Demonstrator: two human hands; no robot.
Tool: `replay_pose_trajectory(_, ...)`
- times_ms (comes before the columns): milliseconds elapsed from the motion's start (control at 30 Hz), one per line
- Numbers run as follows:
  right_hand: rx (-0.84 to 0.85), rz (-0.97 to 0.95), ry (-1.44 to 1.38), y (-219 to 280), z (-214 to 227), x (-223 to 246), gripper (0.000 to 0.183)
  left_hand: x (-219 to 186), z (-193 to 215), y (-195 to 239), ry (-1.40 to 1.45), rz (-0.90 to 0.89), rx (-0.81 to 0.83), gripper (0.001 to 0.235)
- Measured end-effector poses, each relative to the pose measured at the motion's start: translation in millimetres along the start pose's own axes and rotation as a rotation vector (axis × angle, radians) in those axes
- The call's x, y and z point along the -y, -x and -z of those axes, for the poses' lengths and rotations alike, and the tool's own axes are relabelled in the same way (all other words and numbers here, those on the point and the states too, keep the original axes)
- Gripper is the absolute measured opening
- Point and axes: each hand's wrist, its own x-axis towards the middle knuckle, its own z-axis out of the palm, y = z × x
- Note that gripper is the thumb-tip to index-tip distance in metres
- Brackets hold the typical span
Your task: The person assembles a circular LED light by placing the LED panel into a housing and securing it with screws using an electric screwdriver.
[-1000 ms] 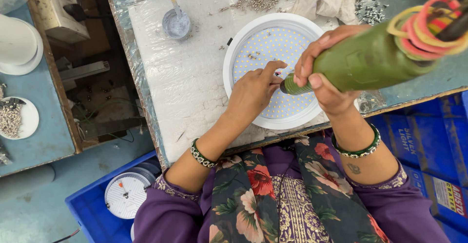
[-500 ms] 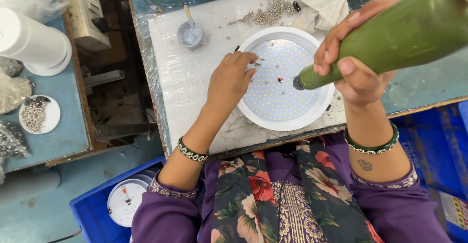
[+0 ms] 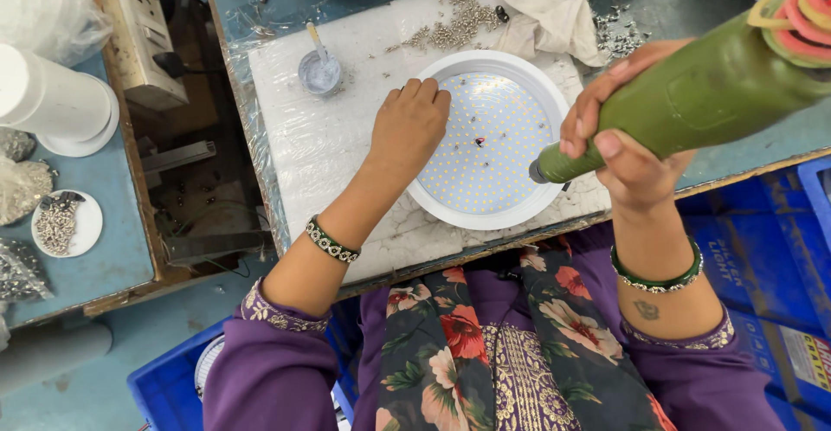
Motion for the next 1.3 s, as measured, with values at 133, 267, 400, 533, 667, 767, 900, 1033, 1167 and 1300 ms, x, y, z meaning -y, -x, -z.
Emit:
replay_pose_trajectory(133,-0.001,0.009,-0.026,-3,-9,6,0.048,-15,15,11,0.548,0.16,0.076,0.014)
replay_pose_trajectory(267,-0.021,0.013,-0.042,-6,-20,14,0.045,-58,15,35,1.259,0.428,0.339,0.021)
replay_pose_trajectory(400,-0.026,0.01,-0.052,-11,-23,20,0.045,-64,6,42,1.325,0.465,0.378,0.024)
replay_pose_trajectory(533,-0.012,0.022,-0.04,-14,-22,20,0.047,-63,7,41,1.31,0.461,0.407,0.024)
replay_pose_trajectory(667,-0.018,0.03,-0.001,-12,-19,19,0.047,-66,6,39,1.291,0.442,0.385,0.021)
replay_pose_trajectory(767,-0.023,0.028,0.008,-11,-18,19,0.047,-67,6,38,1.29,0.419,0.367,0.02)
replay_pose_trajectory(900,-0.01,0.016,-0.025,-12,-21,19,0.047,-67,9,37,1.251,0.365,0.355,0.018)
replay_pose_trajectory(1033,-0.022,-0.011,-0.025,-10,-24,20,0.047,-67,13,35,1.231,0.338,0.361,0.016)
replay_pose_trajectory(1167,-0.055,-0.026,-0.04,-8,-25,19,0.049,-67,16,35,1.217,0.365,0.408,0.015)
replay_pose_trajectory(1300,-0.021,0.004,-0.005,4,-26,12,0.048,-69,19,39,1.036,0.259,0.341,0.014)
